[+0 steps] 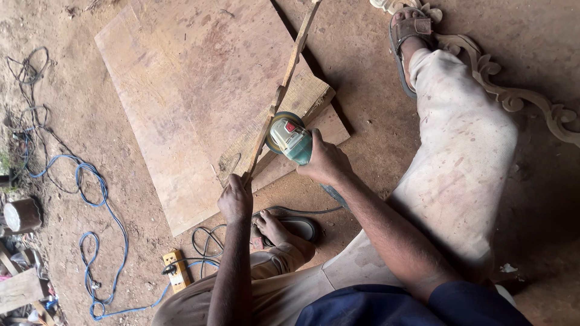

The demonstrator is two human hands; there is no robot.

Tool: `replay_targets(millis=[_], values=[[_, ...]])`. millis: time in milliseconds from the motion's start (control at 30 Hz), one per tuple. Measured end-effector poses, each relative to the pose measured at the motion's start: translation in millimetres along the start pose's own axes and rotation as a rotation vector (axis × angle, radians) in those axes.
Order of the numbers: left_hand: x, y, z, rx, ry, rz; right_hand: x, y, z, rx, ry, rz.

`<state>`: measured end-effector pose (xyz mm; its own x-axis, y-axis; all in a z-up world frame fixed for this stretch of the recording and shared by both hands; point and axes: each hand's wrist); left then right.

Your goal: The person uses an angle grinder to smooth and shape a carved wooden piece. They hold the wood with one hand and guide the grinder along the edges and curves, occasionally repositioning the piece to access different areas.

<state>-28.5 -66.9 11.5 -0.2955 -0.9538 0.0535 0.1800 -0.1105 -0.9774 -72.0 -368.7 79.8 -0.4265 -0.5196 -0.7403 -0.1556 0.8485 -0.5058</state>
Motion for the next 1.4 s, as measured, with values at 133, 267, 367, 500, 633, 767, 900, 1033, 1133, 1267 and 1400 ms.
replay_targets(millis=[133,267,367,500,633,767,900,1033,1133,1267,1400], values=[[-2.9,-2.0,-1.4,0.027,0.022,-0.043,6.7,-2.3,5.6,0.019,0.016,0.113],[-7.5,0.6,-1.5,0.031,0.023,-0.038,18.6,-4.2,11.1,0.071,-0.011,0.215],[-12.0,4.2,0.7,0.017,0.019,-0.037,21.9,-3.5,12.0,0.067,-0.031,0.22],[-14.8,9.4,1.3,0.027,0.005,-0.029,20.0,-2.4,11.1,0.015,-0.009,0.204],[-15.9,9.3,0.1,0.052,0.01,0.015,16.9,0.1,9.6,-0.004,-0.013,0.158],[-14.8,7.5,0.8,0.073,0.051,0.012,14.6,2.5,8.5,-0.029,0.012,0.109],[-16.3,5.7,2.2,0.085,0.088,-0.002,16.5,3.3,10.3,-0.059,0.021,0.114],[-23.0,8.0,1.8,0.122,0.128,-0.016,27.5,7.2,17.5,-0.041,0.01,0.195],[-31.4,7.7,1.9,0.121,0.134,-0.034,37.6,10.5,26.7,-0.038,0.003,0.324],[-39.4,6.6,3.9,0.107,0.154,-0.07,47.3,9.3,37.1,-0.023,-0.008,0.497],[-44.1,5.1,6.0,0.123,0.15,-0.087,46.6,5.6,32.1,-0.033,0.064,0.471]])
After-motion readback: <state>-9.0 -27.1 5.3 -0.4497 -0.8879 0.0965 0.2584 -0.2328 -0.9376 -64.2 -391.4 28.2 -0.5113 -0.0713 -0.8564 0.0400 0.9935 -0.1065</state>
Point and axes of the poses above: each hand's wrist, its own z-axis towards the middle knuckle, its own y-axis out of the palm, x = y × z, and after that the axes turned 1 degree about -y, right-handed
